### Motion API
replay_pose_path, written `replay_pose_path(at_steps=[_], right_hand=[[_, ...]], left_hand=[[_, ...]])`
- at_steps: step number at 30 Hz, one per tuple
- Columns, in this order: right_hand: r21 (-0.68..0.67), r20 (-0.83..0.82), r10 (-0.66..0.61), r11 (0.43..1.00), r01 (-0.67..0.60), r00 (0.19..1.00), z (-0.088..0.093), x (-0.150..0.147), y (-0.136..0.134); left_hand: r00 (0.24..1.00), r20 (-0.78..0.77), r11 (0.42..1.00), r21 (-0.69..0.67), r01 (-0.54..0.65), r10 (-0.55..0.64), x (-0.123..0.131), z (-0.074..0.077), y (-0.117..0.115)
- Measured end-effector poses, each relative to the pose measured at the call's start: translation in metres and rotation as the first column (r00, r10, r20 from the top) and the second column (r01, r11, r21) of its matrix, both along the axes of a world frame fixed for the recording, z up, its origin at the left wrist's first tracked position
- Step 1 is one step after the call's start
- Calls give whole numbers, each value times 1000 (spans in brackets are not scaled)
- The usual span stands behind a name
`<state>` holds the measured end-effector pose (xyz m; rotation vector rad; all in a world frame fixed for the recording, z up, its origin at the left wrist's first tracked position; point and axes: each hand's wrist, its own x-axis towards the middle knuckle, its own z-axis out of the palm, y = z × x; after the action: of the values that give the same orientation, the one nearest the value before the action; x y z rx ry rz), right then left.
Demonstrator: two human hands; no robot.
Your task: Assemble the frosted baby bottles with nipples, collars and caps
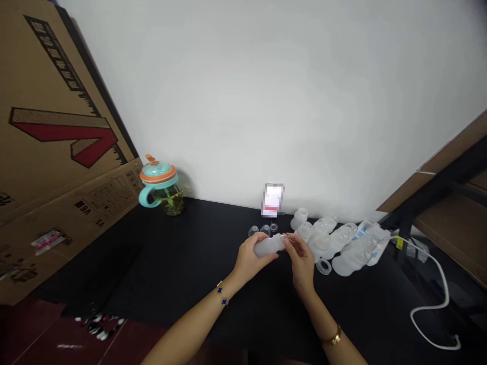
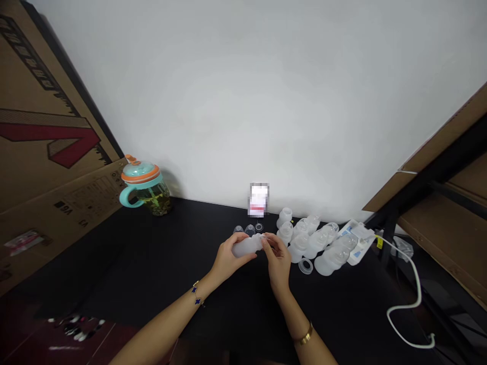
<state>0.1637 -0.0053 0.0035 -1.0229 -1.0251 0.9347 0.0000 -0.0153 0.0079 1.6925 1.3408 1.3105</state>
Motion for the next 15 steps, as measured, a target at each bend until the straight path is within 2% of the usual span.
replay_pose_path(at_steps=[15], right_hand=[[-5, 11, 11, 1000, -11, 1000, 3, -1, -1]], left_hand=[[1000, 14, 1000, -12, 1, -1, 0, 1, 0]])
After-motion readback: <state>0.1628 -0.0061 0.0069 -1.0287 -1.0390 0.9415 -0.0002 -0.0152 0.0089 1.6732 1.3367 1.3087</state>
